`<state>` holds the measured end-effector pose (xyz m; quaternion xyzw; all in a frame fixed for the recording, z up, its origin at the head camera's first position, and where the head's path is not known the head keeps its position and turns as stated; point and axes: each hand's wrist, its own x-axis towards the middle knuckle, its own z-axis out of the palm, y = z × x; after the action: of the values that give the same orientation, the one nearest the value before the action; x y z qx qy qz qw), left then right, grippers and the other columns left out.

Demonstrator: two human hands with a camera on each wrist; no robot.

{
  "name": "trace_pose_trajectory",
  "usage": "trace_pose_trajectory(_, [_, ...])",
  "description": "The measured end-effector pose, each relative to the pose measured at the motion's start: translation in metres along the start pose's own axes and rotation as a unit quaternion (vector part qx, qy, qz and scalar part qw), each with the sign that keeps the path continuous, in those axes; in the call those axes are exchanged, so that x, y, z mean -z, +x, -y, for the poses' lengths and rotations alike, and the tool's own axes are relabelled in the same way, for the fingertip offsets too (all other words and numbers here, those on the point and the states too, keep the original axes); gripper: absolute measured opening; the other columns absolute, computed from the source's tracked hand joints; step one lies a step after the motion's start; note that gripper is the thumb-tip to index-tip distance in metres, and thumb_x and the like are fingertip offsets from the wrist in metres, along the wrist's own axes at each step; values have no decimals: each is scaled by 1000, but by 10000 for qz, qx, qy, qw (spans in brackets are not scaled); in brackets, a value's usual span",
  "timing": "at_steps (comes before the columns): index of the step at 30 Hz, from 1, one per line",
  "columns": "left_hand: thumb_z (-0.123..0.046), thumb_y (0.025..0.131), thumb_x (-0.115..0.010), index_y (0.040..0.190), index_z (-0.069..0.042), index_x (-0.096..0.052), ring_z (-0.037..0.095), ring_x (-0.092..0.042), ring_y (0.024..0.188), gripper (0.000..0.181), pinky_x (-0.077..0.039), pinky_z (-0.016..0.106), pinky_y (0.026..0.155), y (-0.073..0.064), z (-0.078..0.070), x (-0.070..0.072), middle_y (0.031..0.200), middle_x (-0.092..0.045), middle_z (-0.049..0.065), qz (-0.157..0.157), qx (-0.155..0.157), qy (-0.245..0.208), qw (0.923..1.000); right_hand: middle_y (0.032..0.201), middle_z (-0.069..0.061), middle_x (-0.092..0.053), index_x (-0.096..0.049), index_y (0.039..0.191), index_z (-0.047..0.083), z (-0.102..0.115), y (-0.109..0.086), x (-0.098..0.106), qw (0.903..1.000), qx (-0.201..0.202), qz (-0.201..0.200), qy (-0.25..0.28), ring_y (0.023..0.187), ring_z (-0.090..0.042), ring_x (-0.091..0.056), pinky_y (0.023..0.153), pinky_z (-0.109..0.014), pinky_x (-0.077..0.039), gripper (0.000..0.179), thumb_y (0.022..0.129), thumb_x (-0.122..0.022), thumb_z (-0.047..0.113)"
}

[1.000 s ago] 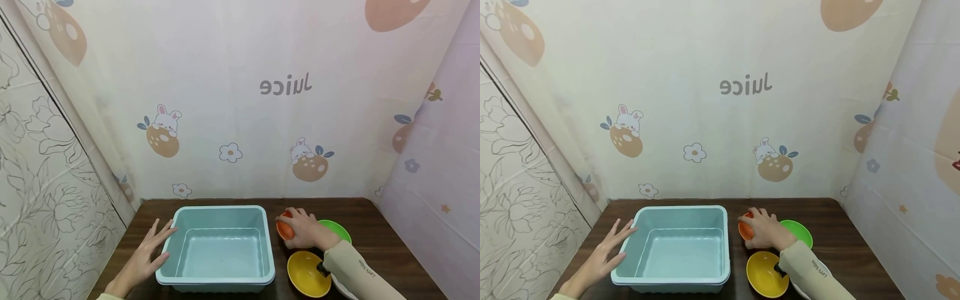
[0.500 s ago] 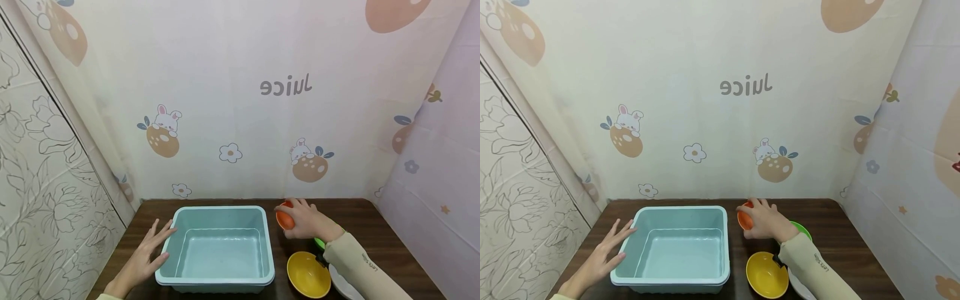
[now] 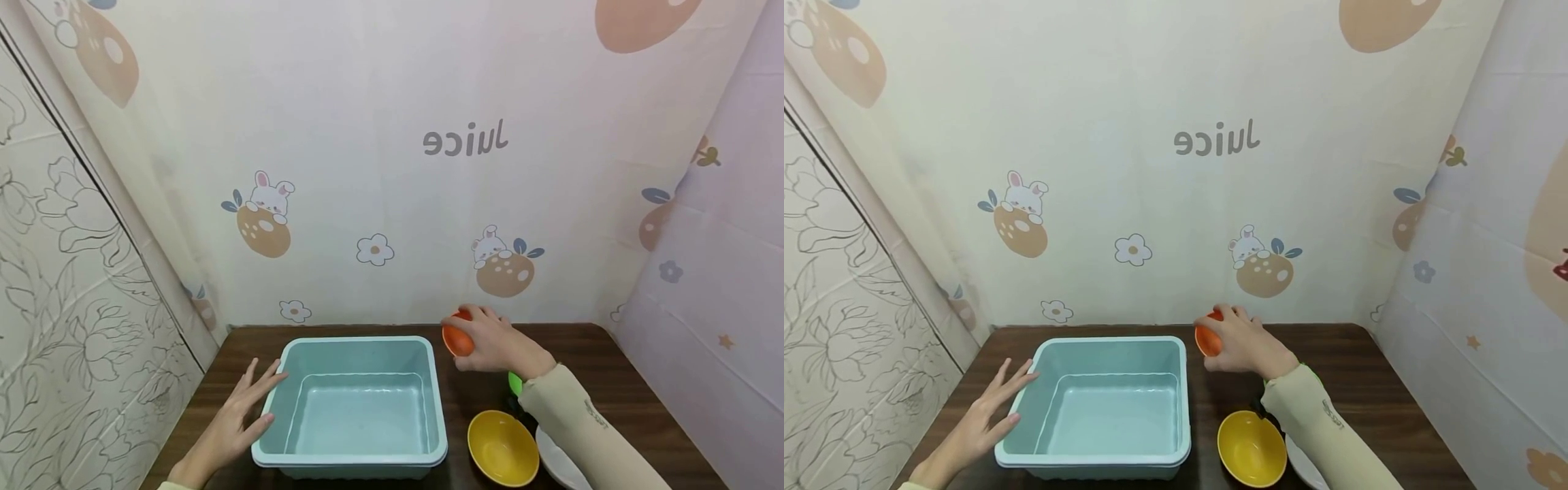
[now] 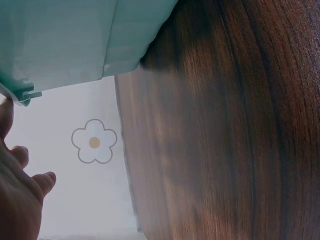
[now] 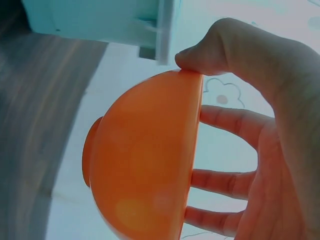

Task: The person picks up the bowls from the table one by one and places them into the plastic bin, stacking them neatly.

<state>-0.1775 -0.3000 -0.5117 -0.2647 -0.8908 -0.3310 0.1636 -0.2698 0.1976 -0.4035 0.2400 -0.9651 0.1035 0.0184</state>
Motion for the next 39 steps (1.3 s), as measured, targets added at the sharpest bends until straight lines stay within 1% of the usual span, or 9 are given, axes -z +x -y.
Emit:
trace_pose_trajectory(5, [-13,93,-66,152,-19,-52,38,-3,159,61,-22,94,88,0,-3,1,164,-41,11,-18,7,-120,9999,155,-15,-43,-58,143,33,14,7,11,10000,43,-58,-19,129,-38,-44,93,-58,-47,66,80,-73,44])
trace_pose_trajectory(8, [-11,93,-65,152,-16,-51,41,-3,158,61,-21,95,87,0,-4,0,164,-41,14,-45,-37,-216,9997,155,-16,-43,-58,144,32,27,11,17,9998,196,-75,15,129,-38,-45,92,-58,-47,66,81,-74,45])
trace_pose_trajectory(12, [-10,93,-65,152,-16,-51,44,-4,158,61,-20,95,86,-1,-4,-2,164,-40,14,-71,-24,-280,9996,155,-16,-43,-58,144,33,48,17,22,9991,422,-2,22,129,-38,-45,90,-56,-48,67,80,-74,45])
trace_pose_trajectory(17, [-13,93,-66,152,-19,-53,42,-6,159,60,-21,95,86,-1,-4,-3,163,-42,11,-110,75,-156,9998,155,-14,-43,-58,143,35,69,23,25,9982,603,69,-26,130,-36,-44,91,-54,-48,67,79,-74,44])
trace_pose_trajectory(21, [-14,93,-66,151,-20,-54,44,-7,158,60,-21,96,86,0,-4,-2,163,-42,10,-124,109,-112,9998,155,-13,-43,-58,143,36,83,28,26,9970,763,126,43,132,-35,-43,93,-55,-48,66,79,-73,43])
trace_pose_trajectory(24, [-13,93,-66,151,-19,-53,43,-6,158,60,-21,95,86,0,-4,-2,163,-42,11,-114,68,-139,9998,155,-12,-43,-58,142,38,92,32,26,9958,899,170,70,133,-33,-42,93,-53,-48,65,79,-73,43])
trace_pose_trajectory(30, [-10,93,-66,152,-17,-51,34,-1,160,62,-21,95,88,0,-1,-2,163,-41,14,-77,-39,-243,9997,153,-10,-44,-58,141,38,110,38,23,9928,1174,206,63,131,-31,-42,91,-50,-48,64,79,-72,43])
trace_pose_trajectory(37, [-10,92,-66,152,-16,-52,37,-2,159,62,-20,95,87,0,-1,-3,163,-41,15,-79,-36,-250,9997,149,-8,-47,-59,140,38,128,47,14,9893,1444,185,123,129,-29,-44,87,-47,-49,62,79,-73,44])
trace_pose_trajectory(39, [-10,92,-66,152,-16,-52,37,-2,159,61,-20,95,87,0,-2,-2,164,-40,14,-73,-17,-239,9997,149,-7,-46,-59,140,39,133,49,10,9886,1476,234,182,129,-28,-44,87,-46,-48,63,79,-73,44])
